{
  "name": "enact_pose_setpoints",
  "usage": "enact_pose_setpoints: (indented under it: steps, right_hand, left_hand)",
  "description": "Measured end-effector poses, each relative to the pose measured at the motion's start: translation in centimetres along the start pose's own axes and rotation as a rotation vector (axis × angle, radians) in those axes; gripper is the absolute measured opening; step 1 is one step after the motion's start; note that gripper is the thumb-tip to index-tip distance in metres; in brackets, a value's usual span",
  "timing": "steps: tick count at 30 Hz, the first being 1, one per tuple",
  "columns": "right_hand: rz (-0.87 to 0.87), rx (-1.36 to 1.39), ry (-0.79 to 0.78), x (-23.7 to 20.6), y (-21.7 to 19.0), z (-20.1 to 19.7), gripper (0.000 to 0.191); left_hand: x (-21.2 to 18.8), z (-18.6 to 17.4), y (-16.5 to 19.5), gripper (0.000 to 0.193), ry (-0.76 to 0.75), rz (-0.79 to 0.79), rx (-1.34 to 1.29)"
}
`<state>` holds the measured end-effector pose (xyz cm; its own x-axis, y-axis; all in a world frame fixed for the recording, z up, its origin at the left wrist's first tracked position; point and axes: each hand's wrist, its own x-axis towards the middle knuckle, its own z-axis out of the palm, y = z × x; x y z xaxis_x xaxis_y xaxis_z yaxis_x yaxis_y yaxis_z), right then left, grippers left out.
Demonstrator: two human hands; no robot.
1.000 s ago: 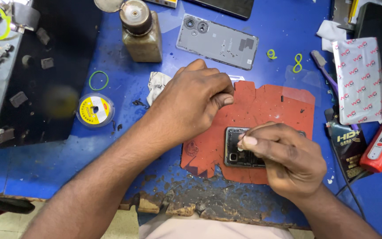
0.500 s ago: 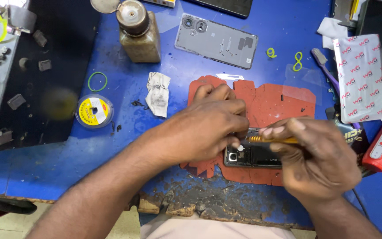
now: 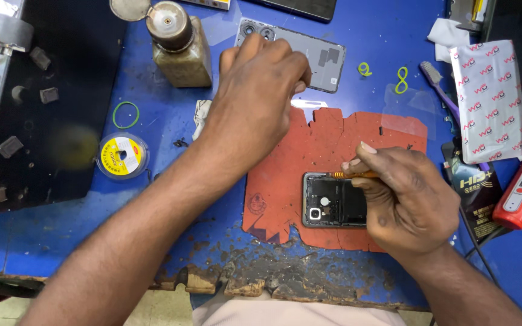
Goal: The person tests a smartphone's emergency call function, then disassembles the device by removing screws from the back cover. They use a screwdriver to unscrew multiple fasteners and separate the back cover from the phone body.
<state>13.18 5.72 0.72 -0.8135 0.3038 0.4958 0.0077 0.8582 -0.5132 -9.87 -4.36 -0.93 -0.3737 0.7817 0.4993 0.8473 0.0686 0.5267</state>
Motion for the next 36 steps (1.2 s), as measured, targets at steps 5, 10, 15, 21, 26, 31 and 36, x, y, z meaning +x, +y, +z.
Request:
enact_pose_setpoints:
  steps: [5, 10, 15, 21, 26, 31, 36]
  right_hand:
    - [-0.027, 0.054, -0.015, 0.6, 0.2, 0.3, 0.047]
    - [-0.116, 0.202, -0.058, 1.5, -0.7, 0.6, 0.045]
    - [-0.051, 0.259, -0.139, 1.8, -0.9, 0.3, 0.057]
    - [0.042, 0.410, -0.111, 1.2, 0.1, 0.3, 0.062]
    - [0.057, 0.396, -0.114, 1.2, 0.1, 0.3, 0.056]
    - [0.030, 0.334, -0.103, 1.9, -0.2, 0.3, 0.048]
    - [0.021, 0.371, -0.124, 2.2, -0.3, 0.2, 0.051]
  left_hand:
    - [1.5, 1.0, -0.7, 0.007, 0.021, 0.023, 0.052]
    - [2.5, 1.9, -1.6, 0.009, 0.013, 0.044, 0.093]
    - [3.4, 2.6, -2.1, 0.009, 0.002, 0.041, 0.120]
    - [3.5, 1.2, -1.9, 0.004, 0.083, 0.059, 0.109]
    - [1.4, -0.9, 0.8, 0.017, -0.101, 0.040, 0.022]
    - [-1.3, -2.1, 3.7, 0.010, -0.489, -0.049, -0.142]
    - [-2.9, -2.5, 4.4, 0.059, -0.567, -0.027, -0.170]
